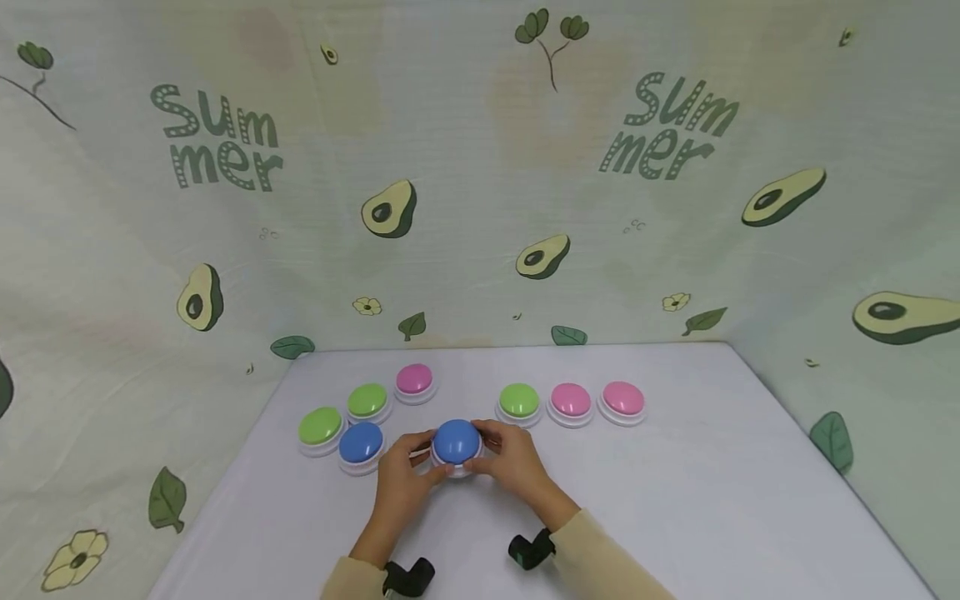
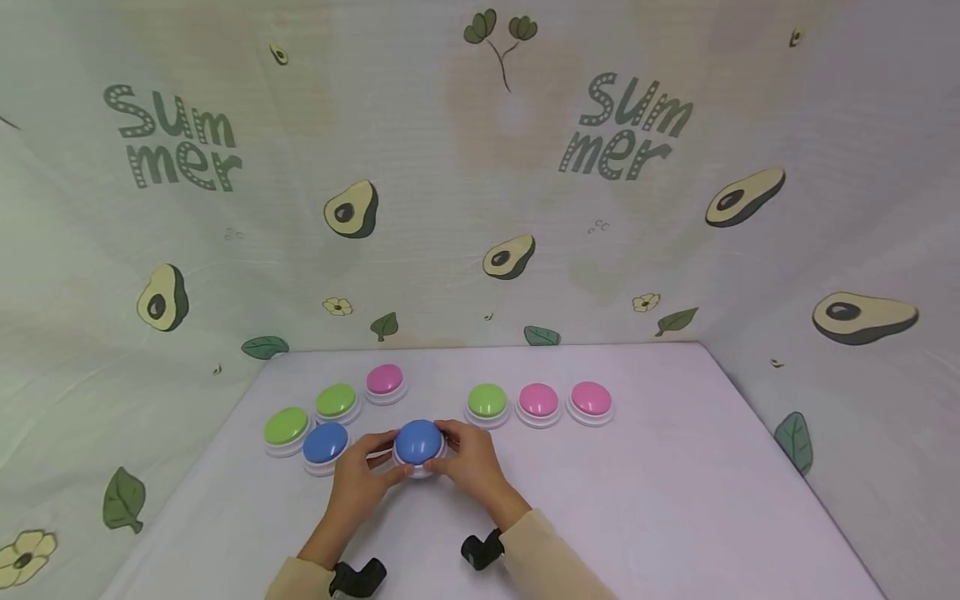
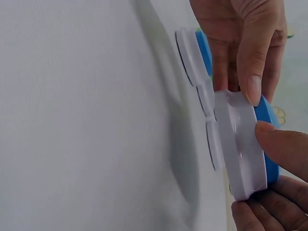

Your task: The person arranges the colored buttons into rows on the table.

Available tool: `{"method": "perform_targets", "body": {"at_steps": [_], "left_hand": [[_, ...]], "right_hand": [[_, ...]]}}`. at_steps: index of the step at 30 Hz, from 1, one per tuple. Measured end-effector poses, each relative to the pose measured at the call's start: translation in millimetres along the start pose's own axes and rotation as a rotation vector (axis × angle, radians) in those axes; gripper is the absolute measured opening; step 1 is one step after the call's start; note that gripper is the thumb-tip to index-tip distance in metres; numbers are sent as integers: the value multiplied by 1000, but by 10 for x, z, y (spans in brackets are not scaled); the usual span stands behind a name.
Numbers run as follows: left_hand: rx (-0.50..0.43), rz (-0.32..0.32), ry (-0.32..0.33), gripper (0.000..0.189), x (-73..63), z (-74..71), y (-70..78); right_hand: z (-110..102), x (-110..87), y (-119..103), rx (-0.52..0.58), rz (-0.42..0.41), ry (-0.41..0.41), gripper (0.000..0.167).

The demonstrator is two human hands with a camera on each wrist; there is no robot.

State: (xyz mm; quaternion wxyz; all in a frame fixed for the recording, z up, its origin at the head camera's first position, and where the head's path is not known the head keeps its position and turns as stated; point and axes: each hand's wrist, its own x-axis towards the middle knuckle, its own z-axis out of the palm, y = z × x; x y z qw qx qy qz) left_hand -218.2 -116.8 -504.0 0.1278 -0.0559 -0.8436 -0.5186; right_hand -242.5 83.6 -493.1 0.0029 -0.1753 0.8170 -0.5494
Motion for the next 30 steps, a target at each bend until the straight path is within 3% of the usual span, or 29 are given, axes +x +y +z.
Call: {"method": "perform_targets", "body": {"at_steps": [9,16,22,30], "left_hand": [[-80,96,-26,58,158,405,149],[-188,83,-28,50,231,747,330],[-293,89,-12,42,284,1013,476],[-308,94,-35,40,315,1345,675]], "right_hand": [[-351,-64,90,-2,35,126,61],[-640,-182,161,9,86,224,62],[-915,-272,190,-4,114,250,65],[-1218,-391,220,-68,178,317,67]]}}
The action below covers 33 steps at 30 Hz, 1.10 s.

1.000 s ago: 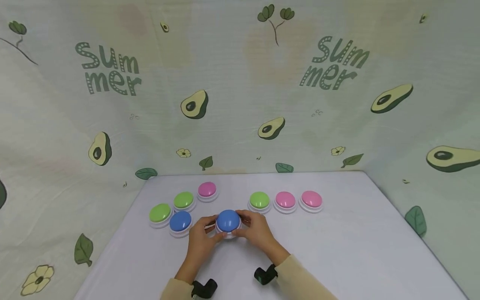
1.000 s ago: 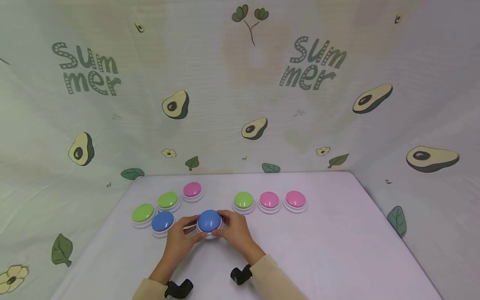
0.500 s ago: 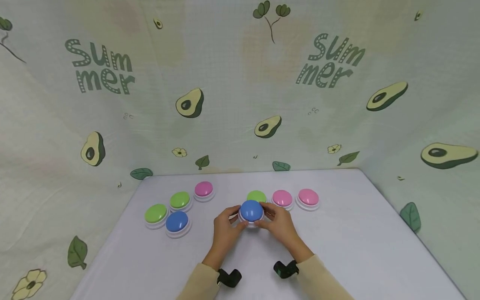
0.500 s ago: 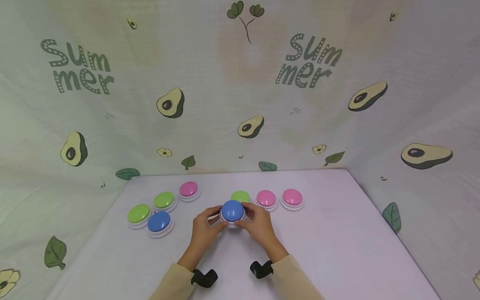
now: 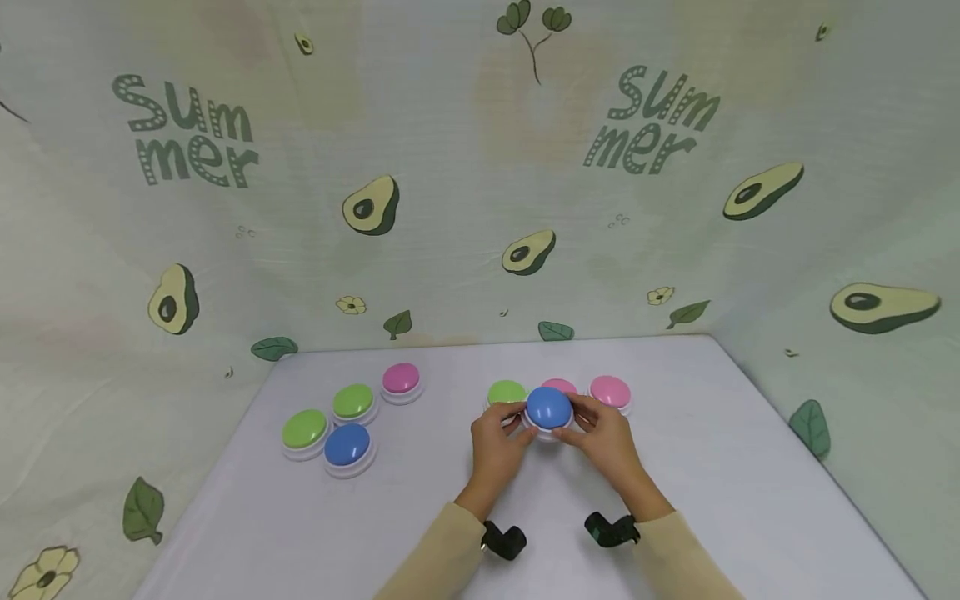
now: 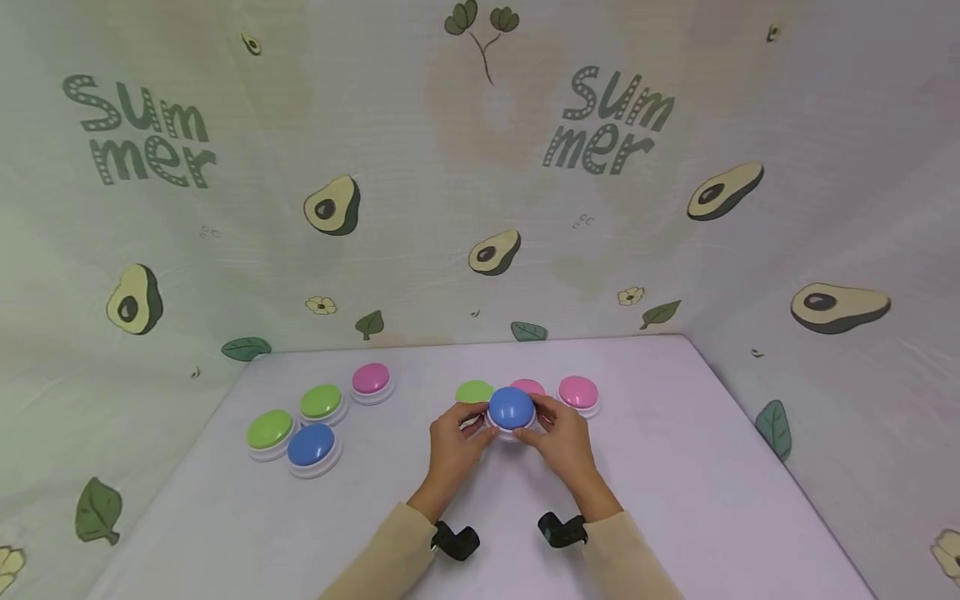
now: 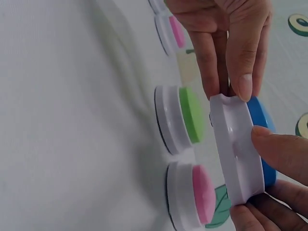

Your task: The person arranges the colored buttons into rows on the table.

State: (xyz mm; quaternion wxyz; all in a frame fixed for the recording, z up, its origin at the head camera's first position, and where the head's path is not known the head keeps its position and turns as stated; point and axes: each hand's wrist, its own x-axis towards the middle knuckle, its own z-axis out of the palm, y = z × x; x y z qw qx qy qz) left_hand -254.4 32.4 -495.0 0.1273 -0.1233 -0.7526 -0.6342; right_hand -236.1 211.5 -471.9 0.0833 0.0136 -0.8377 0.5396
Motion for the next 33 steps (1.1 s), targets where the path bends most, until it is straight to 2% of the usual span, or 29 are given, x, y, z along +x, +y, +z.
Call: {"method": "perform_targets", "body": {"at_steps": [9,15,18,23,29,33], "left_hand": [[-16,49,-91,46,23,450,84],[23,89,-175,53,55,724,128],[-1,48,-251,56,63,843,157],[-71,-59,-377,61,79,987,186],[-42,-137,-468,69,85,1168,206],[-33,-233,-524,71,88,1292,254]], "right_hand": [[-403,-34,142,-71,37,93,63],[-687,-64,234,-88,70,141,63],[-810,-92,285,-103,87,160,64],[-942,-115,381,-132,113,194,64],[-1081,-87,504,-128,124,214,68],[-1171,-47,578,-136,157,192,75]]}}
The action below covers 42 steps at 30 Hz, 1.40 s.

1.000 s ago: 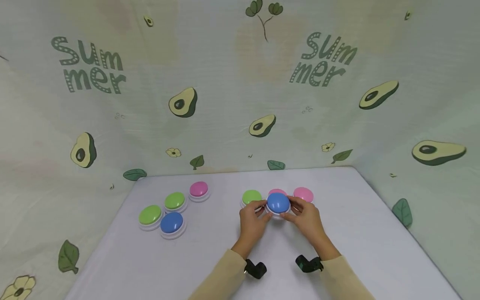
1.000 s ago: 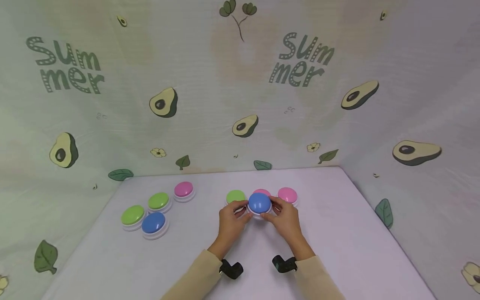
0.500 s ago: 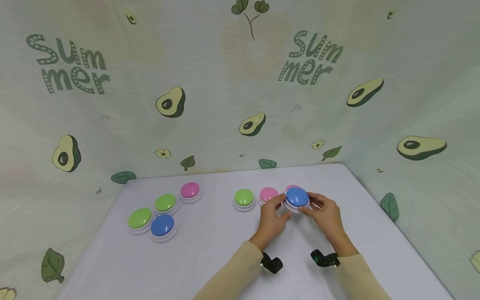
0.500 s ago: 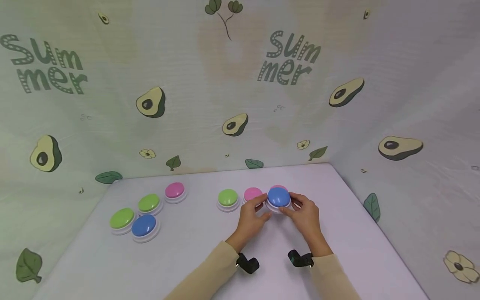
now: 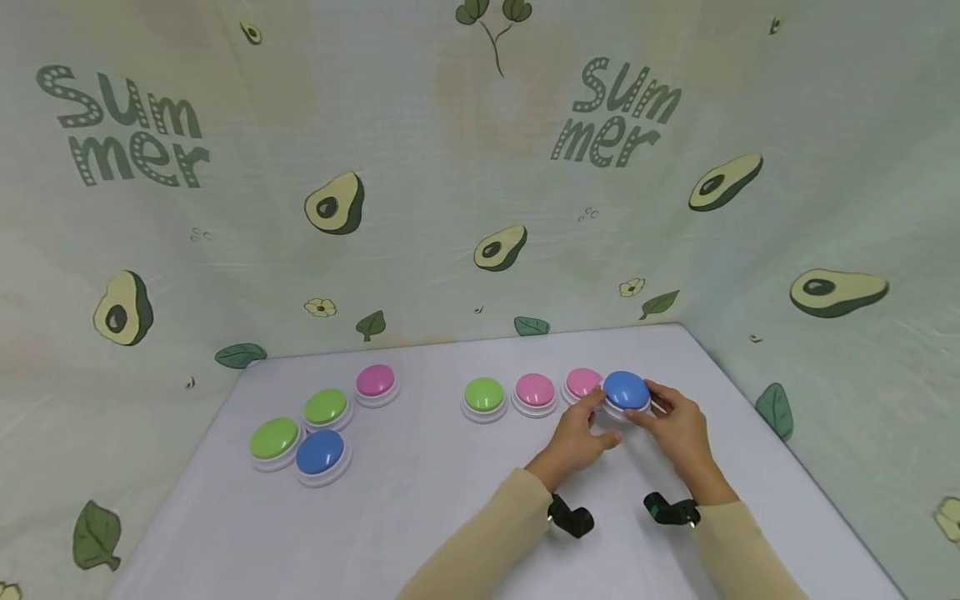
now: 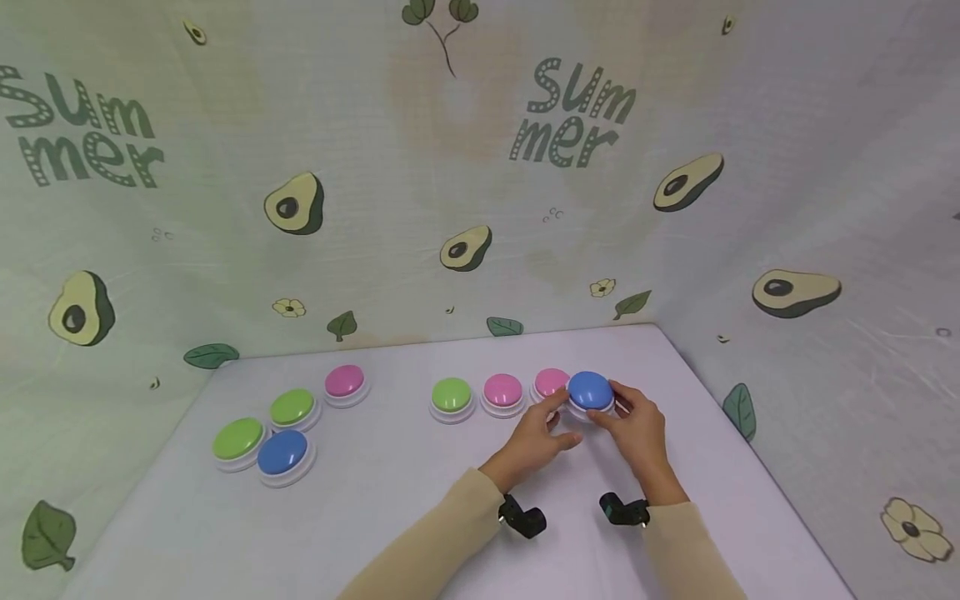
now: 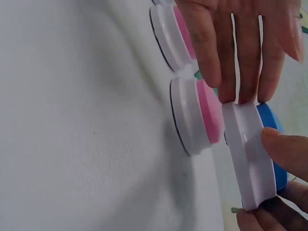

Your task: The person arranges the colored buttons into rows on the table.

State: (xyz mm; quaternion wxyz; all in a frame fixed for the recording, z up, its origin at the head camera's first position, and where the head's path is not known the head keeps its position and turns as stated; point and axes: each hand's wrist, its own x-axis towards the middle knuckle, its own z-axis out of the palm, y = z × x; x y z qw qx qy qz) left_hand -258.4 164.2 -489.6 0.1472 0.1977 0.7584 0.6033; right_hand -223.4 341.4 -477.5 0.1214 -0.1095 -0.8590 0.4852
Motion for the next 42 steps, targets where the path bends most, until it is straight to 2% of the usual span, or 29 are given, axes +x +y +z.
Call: {"method": "perform_targets", "body": {"at_steps": [4,8,20,26,35,42], "left_hand": [[-37,-75,-51,74,41,113,51],[-54,-103,-84,76,99,214,63],[12,-181,-98,81,318,381,40],[1,-197,-102,82,408,428,-6],[-16,-219,-77,83,486,465,-25],[5,-233,-88,87,545,476,-38]], "right_hand": [[-65,73,65,-37,33,-27,80],[-114,156,122,-65,55,-28,81],[-134,432,305,-101,95,-47,83],[-129,506,342,-84,117,-71,83],[-133,584,405,-154,93,-84,82],[-136,626,415,-150,80,-109,80]]}}
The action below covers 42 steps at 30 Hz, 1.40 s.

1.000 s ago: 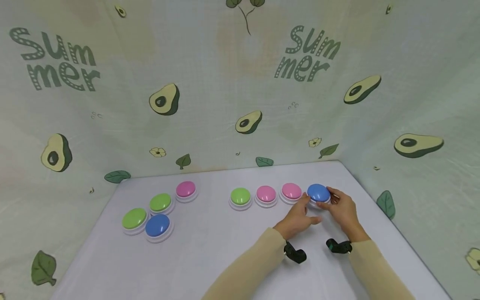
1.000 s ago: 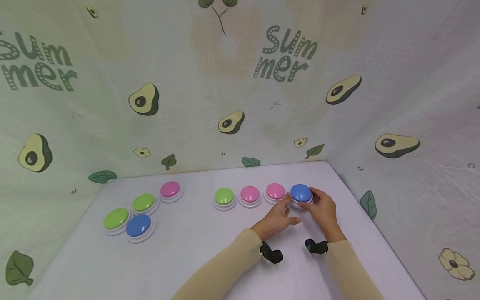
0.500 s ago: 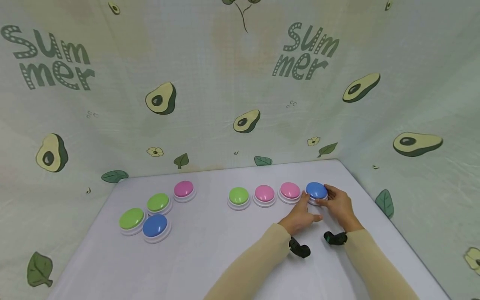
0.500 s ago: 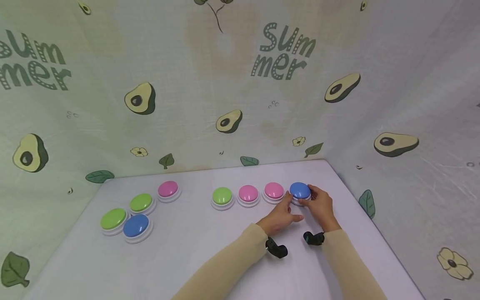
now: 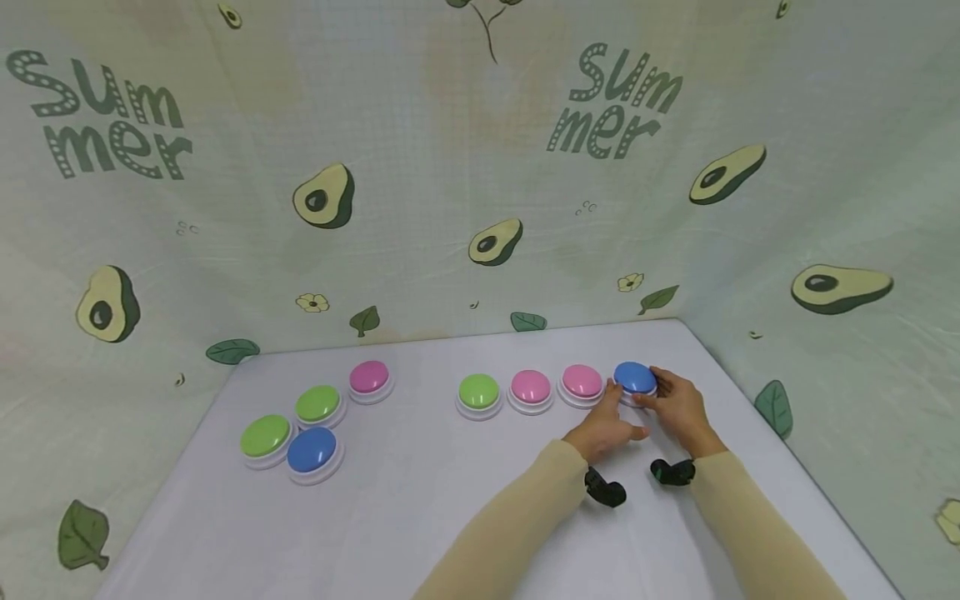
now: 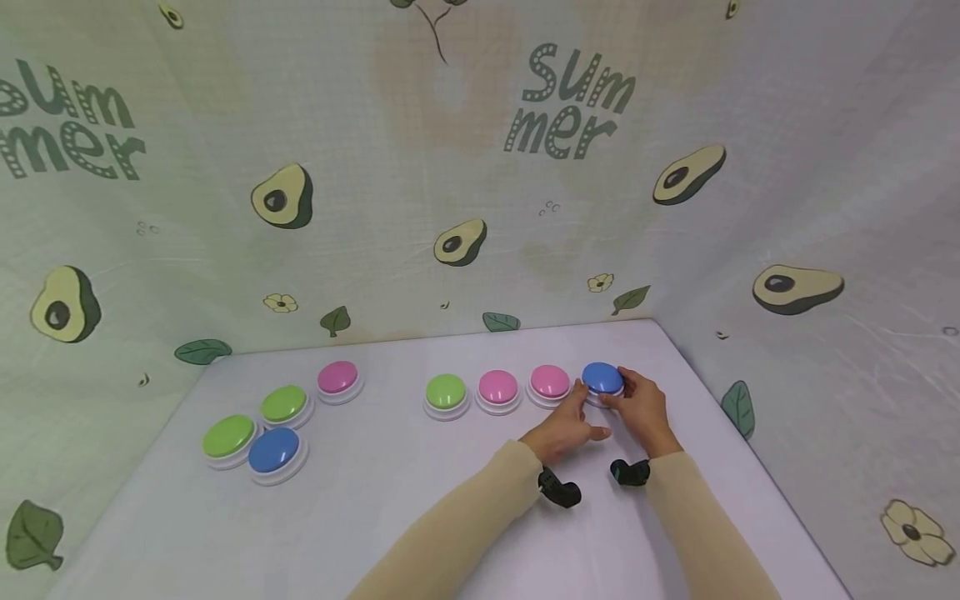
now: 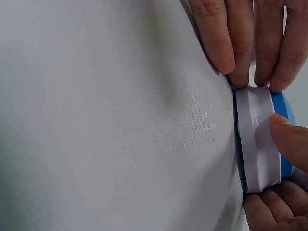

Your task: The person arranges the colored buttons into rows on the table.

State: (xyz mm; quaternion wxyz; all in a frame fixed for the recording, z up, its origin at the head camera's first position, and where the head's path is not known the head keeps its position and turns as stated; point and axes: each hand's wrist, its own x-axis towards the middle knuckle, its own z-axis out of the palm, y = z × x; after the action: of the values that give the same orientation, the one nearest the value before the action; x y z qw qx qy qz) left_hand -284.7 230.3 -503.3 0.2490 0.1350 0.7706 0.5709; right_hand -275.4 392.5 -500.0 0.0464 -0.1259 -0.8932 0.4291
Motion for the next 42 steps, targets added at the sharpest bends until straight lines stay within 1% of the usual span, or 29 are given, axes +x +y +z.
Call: {"method": "perform_targets", "body": {"at_steps": [6,13,17,23,26,29,34,37,39,42], "left_hand": [[-21,-1,-12,88,-7,-9,7],[0,13,-14,90,-59,-32,26],[10,27,-13,90,-80,-43,32],[27,38,-9,91,-90,-48,17],[28,40,-2,92,-87,-32,1],[27,58,3,93,-85,-12,-24],[38,83,12,94,-98,-1,-62],[42,102,5,94,-127,-16,-79],[52,126,-8,94,-166,-40,-98],[65,145,-46,90,-243,-80,-146]], "right_hand": [[-2,22,7,-18,-13,-9,79],[1,32,-4,-18,-22,-18,80],[9,27,-5,-16,-11,-16,80],[31,18,2,-33,-9,-18,80],[41,1,0,-23,1,-20,79],[53,-14,14,-12,7,-17,79],[98,-29,36,-20,-23,30,78],[120,-49,18,-66,-42,73,77],[129,-73,-8,-90,-38,96,78],[151,-122,-60,-123,-13,128,83]]}}
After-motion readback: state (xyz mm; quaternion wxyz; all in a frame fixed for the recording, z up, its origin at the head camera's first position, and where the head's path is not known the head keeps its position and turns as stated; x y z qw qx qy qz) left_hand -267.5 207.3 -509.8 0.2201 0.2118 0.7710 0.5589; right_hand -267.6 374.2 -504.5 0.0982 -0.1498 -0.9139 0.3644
